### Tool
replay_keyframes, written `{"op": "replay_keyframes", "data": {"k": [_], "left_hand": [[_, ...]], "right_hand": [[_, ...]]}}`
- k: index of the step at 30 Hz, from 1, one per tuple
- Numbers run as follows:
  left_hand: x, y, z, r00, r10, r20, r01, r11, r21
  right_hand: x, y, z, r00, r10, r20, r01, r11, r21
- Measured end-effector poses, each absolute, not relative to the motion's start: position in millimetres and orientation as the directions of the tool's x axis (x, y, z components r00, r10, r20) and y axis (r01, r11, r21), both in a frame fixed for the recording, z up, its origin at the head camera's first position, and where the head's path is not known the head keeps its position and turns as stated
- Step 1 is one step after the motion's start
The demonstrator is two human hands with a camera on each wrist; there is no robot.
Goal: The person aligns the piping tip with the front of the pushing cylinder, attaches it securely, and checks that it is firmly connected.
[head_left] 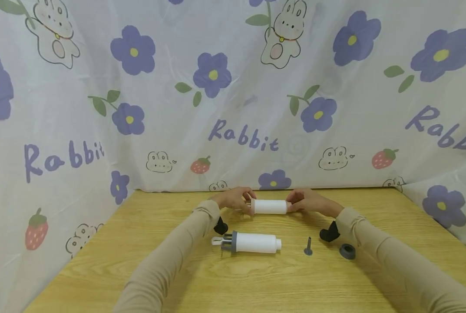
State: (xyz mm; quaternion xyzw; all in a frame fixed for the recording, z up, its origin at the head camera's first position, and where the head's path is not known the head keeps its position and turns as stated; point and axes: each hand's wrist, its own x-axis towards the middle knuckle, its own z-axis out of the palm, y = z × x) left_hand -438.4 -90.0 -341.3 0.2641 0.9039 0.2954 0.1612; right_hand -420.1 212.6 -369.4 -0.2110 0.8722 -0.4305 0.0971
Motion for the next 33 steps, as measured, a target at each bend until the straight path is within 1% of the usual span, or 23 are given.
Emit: {"op": "replay_keyframes", "data": {"k": [9,14,18,25,30,33], "left_hand": [[-438.2,-90.7,-341.3,-0.788,0.591,-0.169,0.388,0.692,0.609],[-441.3,-98.1,-337.2,-0.790,0.594,-0.155,0.392,0.682,0.617],[-441.7,-105.0,-331.4,-0.799,0.584,-0.144,0.374,0.670,0.642],[-437.3,-117.5,-323.2,-0.801,0.584,-0.133,0.375,0.662,0.649],[-434.9,-126.4,-316.5,-0.825,0.557,-0.091,0.357,0.640,0.681],[-434.2,-128.2,-314.0,-0.825,0.564,-0.050,0.372,0.606,0.703]], "right_hand": [[-415.7,214.8,-370.4,-0.897,-0.441,0.017,-0.280,0.538,-0.795],[-410.3,224.0,-362.6,-0.905,-0.425,0.030,-0.286,0.553,-0.783],[-406.4,236.5,-358.3,-0.911,-0.409,0.041,-0.283,0.552,-0.784],[-395.4,267.3,-354.7,-0.925,-0.379,0.028,-0.259,0.576,-0.775],[-385.4,290.2,-346.7,-0.918,-0.396,0.033,-0.271,0.563,-0.781],[-379.8,300.3,-344.2,-0.917,-0.396,0.033,-0.270,0.559,-0.784]]}}
